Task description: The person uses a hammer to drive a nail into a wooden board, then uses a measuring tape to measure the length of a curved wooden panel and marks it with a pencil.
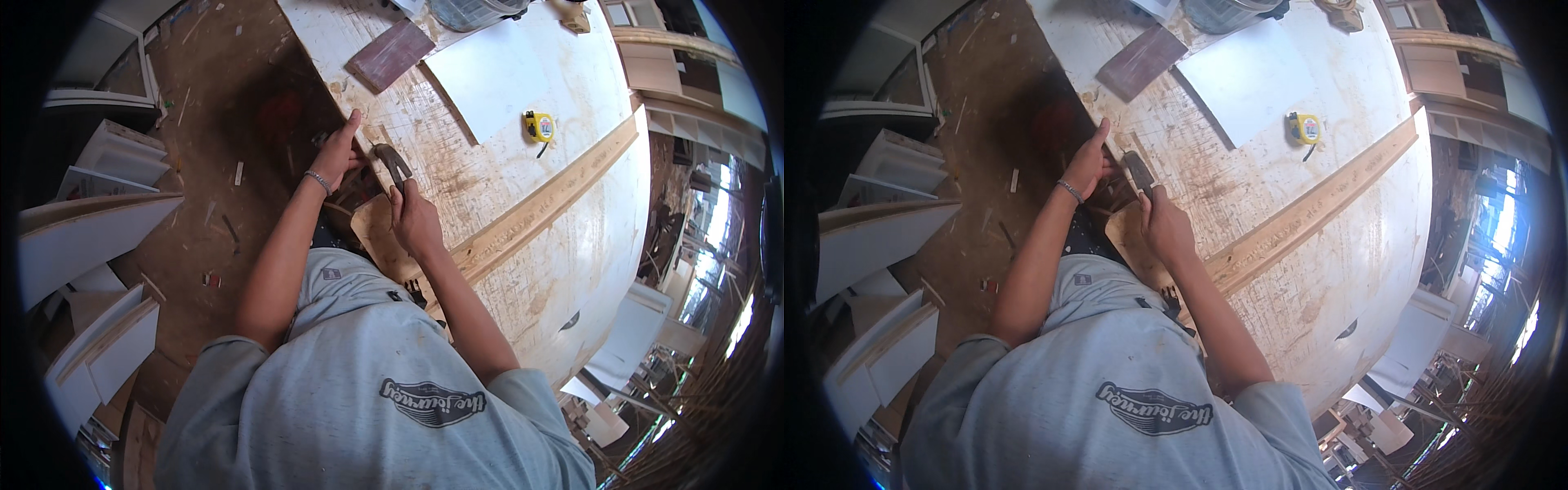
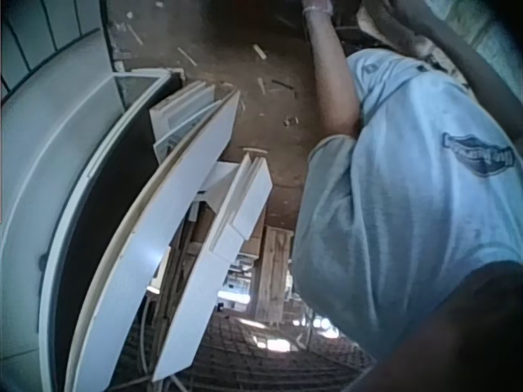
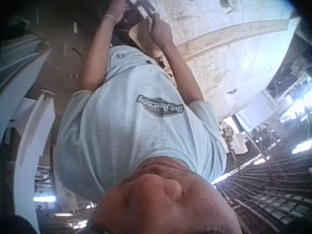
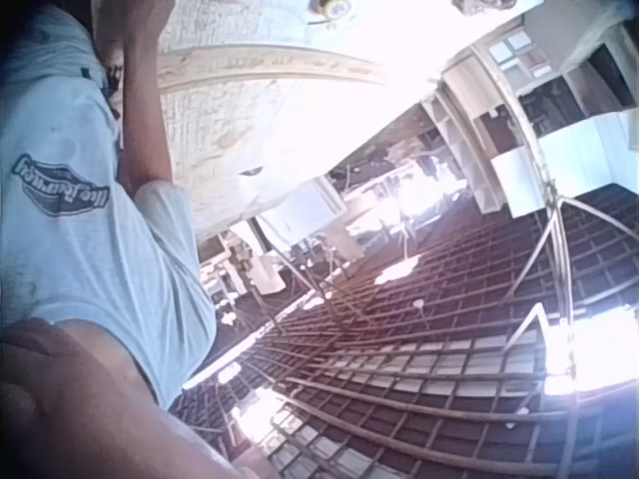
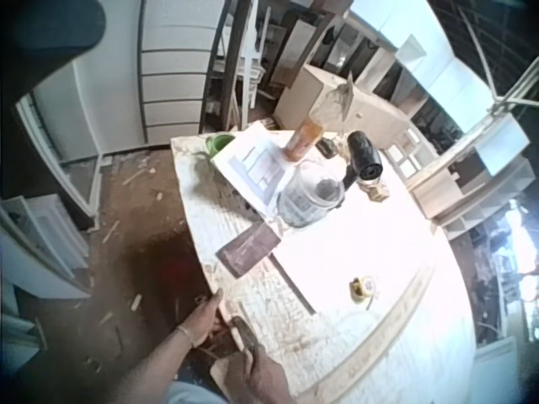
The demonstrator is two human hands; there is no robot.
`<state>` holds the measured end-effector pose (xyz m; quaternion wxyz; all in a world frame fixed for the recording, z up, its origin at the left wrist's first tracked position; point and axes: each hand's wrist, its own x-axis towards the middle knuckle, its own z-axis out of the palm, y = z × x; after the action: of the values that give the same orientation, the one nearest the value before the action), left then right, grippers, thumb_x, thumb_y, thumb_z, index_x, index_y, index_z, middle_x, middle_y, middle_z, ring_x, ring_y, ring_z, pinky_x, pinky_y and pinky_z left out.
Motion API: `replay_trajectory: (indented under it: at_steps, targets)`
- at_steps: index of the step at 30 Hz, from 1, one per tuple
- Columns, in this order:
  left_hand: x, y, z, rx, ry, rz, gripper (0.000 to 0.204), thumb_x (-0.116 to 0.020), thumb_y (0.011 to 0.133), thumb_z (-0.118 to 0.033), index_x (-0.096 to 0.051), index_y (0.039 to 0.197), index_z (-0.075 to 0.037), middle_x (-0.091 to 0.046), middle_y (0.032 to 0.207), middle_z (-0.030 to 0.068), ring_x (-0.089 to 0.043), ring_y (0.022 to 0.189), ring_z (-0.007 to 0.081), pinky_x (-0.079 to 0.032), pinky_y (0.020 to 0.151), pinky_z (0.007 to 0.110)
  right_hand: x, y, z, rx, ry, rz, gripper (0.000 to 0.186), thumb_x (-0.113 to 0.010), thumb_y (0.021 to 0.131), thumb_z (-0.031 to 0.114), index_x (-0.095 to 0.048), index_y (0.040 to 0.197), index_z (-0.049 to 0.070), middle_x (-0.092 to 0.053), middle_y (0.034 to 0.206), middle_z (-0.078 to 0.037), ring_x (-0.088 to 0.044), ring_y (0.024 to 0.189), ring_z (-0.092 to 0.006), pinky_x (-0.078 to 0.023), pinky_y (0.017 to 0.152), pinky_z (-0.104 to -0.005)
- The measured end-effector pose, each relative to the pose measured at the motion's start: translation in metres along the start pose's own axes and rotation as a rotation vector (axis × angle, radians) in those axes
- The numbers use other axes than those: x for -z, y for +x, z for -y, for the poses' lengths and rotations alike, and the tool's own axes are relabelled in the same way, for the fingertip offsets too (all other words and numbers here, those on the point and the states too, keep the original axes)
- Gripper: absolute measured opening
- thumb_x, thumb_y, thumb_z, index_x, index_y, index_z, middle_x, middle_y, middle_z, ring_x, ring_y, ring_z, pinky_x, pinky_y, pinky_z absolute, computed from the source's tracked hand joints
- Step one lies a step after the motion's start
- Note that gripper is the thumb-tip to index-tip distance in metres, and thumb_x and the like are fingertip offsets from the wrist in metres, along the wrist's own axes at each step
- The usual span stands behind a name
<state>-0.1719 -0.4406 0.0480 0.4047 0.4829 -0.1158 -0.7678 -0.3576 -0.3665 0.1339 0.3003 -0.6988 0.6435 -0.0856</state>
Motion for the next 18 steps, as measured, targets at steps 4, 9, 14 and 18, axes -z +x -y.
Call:
replay_trajectory:
  at_steps: [4, 9, 14, 18]
  targets:
    - [0.001, -0.003, -0.002, -0.016, -0.083, 0.033, 0.077, -0.054, 0.093, -0.071, -0.055, 0.135, -0.006, -0.067, 0.123, 0.0112, -0.066, 0.109, 0.0209, -0.053, 0.092, 0.037, 0.025, 0.0, 0.022, -0.099, 0.027, 0.071, 0.025, -0.05, 0.104, 0.031, -0.048, 0.105, 0.005, -0.063, 0.074, -0.03, -0.061, 0.071, -0.0522, -0.045, 0.061, -0.0601]
    - [0.003, -0.002, -0.001, -0.011, -0.106, 0.04, 0.073, -0.046, 0.099, -0.066, -0.048, 0.142, -0.007, -0.064, 0.13, 0.0122, -0.067, 0.11, 0.0216, -0.055, 0.092, 0.038, 0.034, -0.004, 0.038, -0.043, 0.152, -0.045, 0.024, -0.05, 0.104, 0.029, -0.049, 0.106, 0.005, -0.063, 0.074, -0.03, -0.062, 0.071, -0.0516, -0.045, 0.06, -0.0595]
    - [0.0, -0.005, -0.003, -0.004, -0.117, 0.062, 0.072, -0.051, 0.095, -0.069, -0.054, 0.134, -0.009, -0.068, 0.12, 0.0107, -0.067, 0.104, 0.0207, -0.052, 0.09, 0.038, 0.011, 0.01, 0.016, -0.047, -0.015, 0.047, 0.03, -0.048, 0.106, 0.032, -0.053, 0.11, 0.003, -0.062, 0.07, -0.029, -0.061, 0.067, -0.0517, -0.045, 0.058, -0.0578]
    - [0.009, 0.001, 0.004, 0.008, -0.088, 0.01, 0.072, -0.049, 0.096, -0.069, -0.053, 0.136, -0.008, -0.066, 0.122, 0.0114, -0.066, 0.106, 0.0206, -0.052, 0.092, 0.037, 0.03, 0.003, 0.035, -0.022, 0.044, -0.046, 0.028, -0.047, 0.106, 0.031, -0.049, 0.105, 0.003, -0.061, 0.071, -0.031, -0.06, 0.068, -0.0524, -0.045, 0.06, -0.0599]
